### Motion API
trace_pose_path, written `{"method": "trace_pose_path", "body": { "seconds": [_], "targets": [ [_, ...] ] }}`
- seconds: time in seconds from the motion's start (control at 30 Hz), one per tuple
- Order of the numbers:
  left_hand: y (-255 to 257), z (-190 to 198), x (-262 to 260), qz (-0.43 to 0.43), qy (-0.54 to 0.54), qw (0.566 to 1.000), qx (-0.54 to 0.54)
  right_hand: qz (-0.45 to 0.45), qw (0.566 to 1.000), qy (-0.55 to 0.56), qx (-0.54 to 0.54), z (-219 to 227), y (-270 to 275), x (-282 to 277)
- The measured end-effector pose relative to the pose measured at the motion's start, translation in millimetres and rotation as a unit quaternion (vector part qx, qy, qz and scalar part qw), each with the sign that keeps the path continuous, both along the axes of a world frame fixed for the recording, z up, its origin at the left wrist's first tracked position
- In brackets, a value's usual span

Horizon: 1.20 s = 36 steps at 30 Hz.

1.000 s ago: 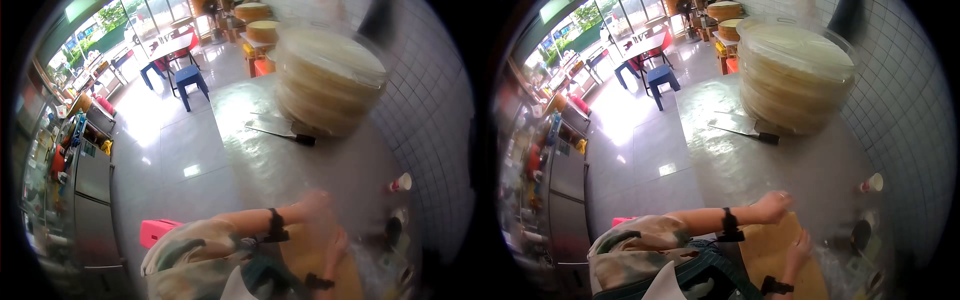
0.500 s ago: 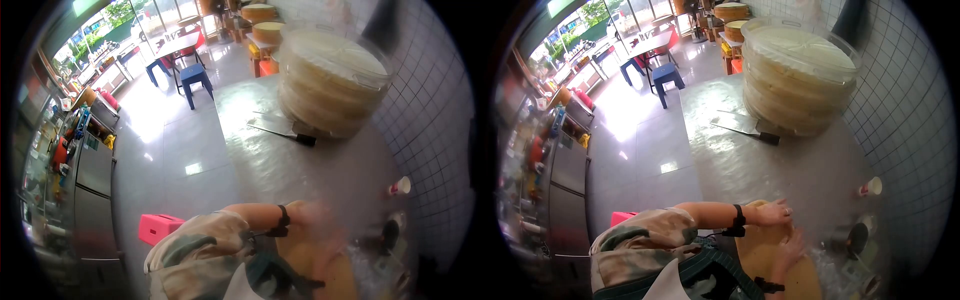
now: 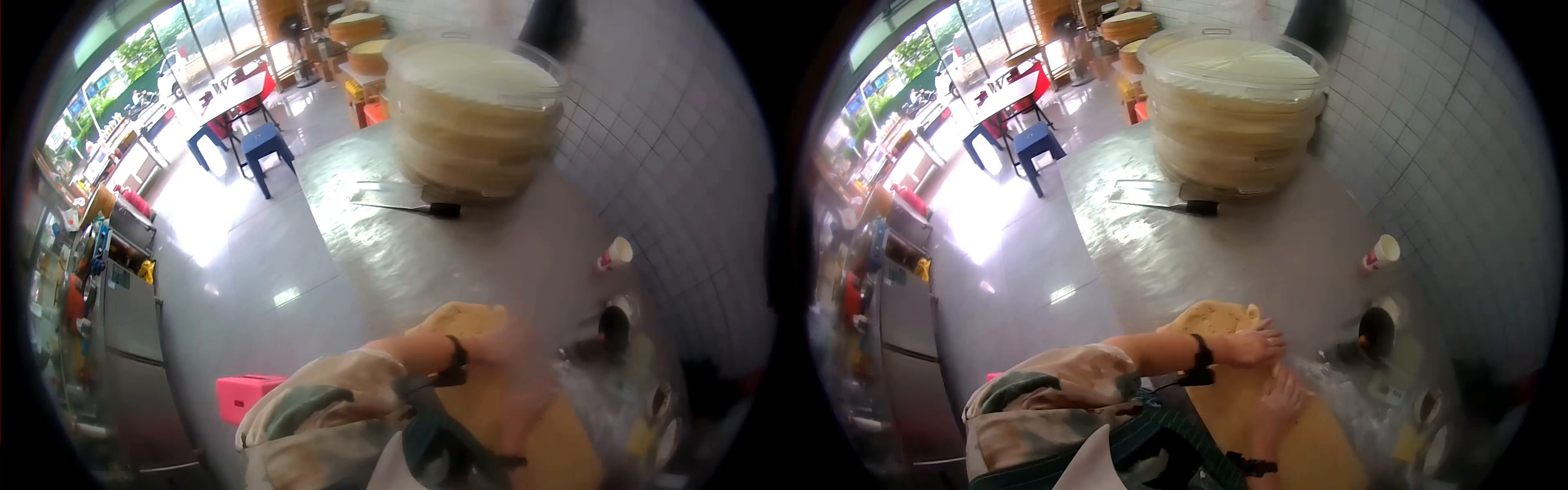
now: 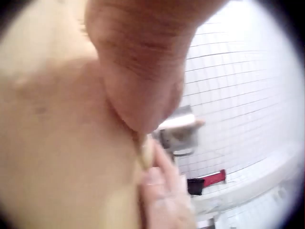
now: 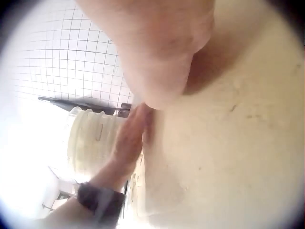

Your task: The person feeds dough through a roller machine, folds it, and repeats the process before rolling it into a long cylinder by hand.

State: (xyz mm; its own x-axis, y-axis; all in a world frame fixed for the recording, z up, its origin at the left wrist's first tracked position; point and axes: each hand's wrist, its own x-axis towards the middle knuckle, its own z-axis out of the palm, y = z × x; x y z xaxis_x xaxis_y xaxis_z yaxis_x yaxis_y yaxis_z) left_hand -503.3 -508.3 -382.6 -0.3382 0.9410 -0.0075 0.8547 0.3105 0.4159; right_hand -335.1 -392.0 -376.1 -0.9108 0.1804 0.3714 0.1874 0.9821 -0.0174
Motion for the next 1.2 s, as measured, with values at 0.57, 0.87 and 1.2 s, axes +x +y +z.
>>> {"method": "trace_pose_path", "body": {
  "seconds": [0.57,0.87,1.2],
  "targets": [
    [30,-16,47,-0.037,0.085,0.978,0.189,-0.066,0.973,0.0,-0.223,14,68,34],
    [34,29,41,-0.083,-0.056,0.992,-0.072,0.01,0.999,0.016,-0.03,34,71,91],
    [82,17,102,-0.142,0.011,0.985,0.098,-0.124,0.983,0.084,-0.11,19,105,140]
  ]
}}
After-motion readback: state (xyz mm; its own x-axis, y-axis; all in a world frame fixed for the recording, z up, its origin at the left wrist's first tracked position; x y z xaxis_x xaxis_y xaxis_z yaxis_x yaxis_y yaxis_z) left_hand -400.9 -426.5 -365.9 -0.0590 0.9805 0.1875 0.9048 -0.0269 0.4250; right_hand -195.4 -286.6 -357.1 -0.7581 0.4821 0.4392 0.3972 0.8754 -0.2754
